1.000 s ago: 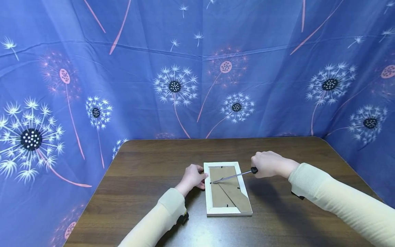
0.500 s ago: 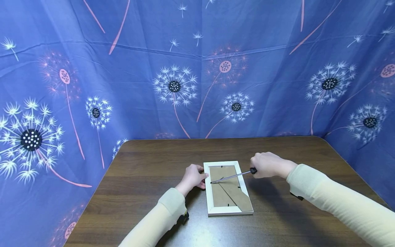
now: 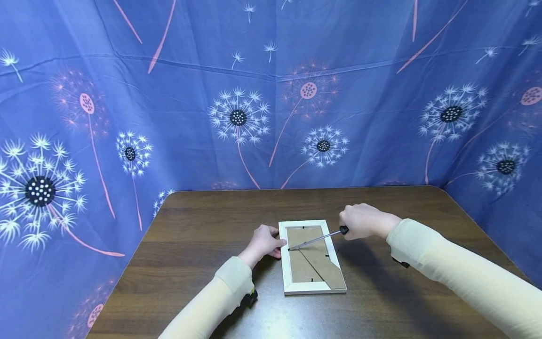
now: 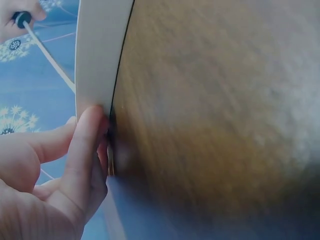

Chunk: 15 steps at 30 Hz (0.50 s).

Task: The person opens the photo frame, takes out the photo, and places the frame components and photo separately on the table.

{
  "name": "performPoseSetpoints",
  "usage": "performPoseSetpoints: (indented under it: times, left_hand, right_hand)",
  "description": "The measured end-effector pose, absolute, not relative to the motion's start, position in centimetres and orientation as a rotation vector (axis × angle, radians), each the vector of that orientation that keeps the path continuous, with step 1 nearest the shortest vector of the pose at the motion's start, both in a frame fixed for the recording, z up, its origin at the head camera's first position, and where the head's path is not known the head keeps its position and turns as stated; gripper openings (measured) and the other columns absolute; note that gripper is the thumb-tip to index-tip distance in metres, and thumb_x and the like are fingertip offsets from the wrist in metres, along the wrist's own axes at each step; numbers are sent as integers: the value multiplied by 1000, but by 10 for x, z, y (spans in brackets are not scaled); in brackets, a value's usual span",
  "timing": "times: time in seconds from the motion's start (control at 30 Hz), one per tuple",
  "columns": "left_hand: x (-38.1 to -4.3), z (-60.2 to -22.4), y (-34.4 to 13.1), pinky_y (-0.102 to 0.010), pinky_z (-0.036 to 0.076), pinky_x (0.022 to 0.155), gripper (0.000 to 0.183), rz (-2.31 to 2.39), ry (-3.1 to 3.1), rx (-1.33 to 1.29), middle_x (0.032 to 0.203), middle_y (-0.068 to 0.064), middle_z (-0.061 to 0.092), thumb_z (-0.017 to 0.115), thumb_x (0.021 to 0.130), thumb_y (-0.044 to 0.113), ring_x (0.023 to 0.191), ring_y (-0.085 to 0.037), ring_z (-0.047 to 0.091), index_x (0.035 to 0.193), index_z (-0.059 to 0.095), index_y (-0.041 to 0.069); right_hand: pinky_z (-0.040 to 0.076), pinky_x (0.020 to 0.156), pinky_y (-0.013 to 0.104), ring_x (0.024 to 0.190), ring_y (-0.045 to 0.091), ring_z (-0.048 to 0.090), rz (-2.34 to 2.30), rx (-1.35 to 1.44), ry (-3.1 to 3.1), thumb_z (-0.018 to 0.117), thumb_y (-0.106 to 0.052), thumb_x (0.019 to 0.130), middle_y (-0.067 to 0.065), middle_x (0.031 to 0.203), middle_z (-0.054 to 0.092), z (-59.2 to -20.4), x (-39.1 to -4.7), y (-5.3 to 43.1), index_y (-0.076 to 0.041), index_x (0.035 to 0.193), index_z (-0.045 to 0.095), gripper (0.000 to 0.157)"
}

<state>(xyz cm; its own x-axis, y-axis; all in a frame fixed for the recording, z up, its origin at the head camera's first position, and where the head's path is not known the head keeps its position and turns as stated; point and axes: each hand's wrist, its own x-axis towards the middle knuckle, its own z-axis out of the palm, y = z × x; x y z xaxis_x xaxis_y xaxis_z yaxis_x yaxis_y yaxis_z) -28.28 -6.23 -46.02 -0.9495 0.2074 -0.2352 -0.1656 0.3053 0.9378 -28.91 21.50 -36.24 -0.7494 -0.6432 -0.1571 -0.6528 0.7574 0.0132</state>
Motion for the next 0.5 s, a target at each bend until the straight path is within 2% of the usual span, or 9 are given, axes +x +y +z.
performPoseSetpoints:
  times: [0.23, 0.5]
  left_hand:
    - [-281, -456, -61, -30, 58, 48, 45, 1674, 2288, 37, 68, -18, 65, 67, 83, -4, 49, -20, 64, 124, 51, -14]
    - [-283, -457, -60, -31, 58, 49, 46, 1684, 2291, 36, 68, -18, 65, 68, 82, -4, 49, -20, 64, 124, 51, -14]
  right_hand:
    - [14, 47, 22, 49, 8, 17, 186, -1043, 2771, 61, -7, 70, -10, 52, 22, -349, -292, 203, -23, 52, 30, 40]
    - [18, 46, 25, 51, 10, 21, 326, -986, 2732, 59, -5, 68, -8, 54, 25, -316, -291, 168, -22, 53, 30, 37]
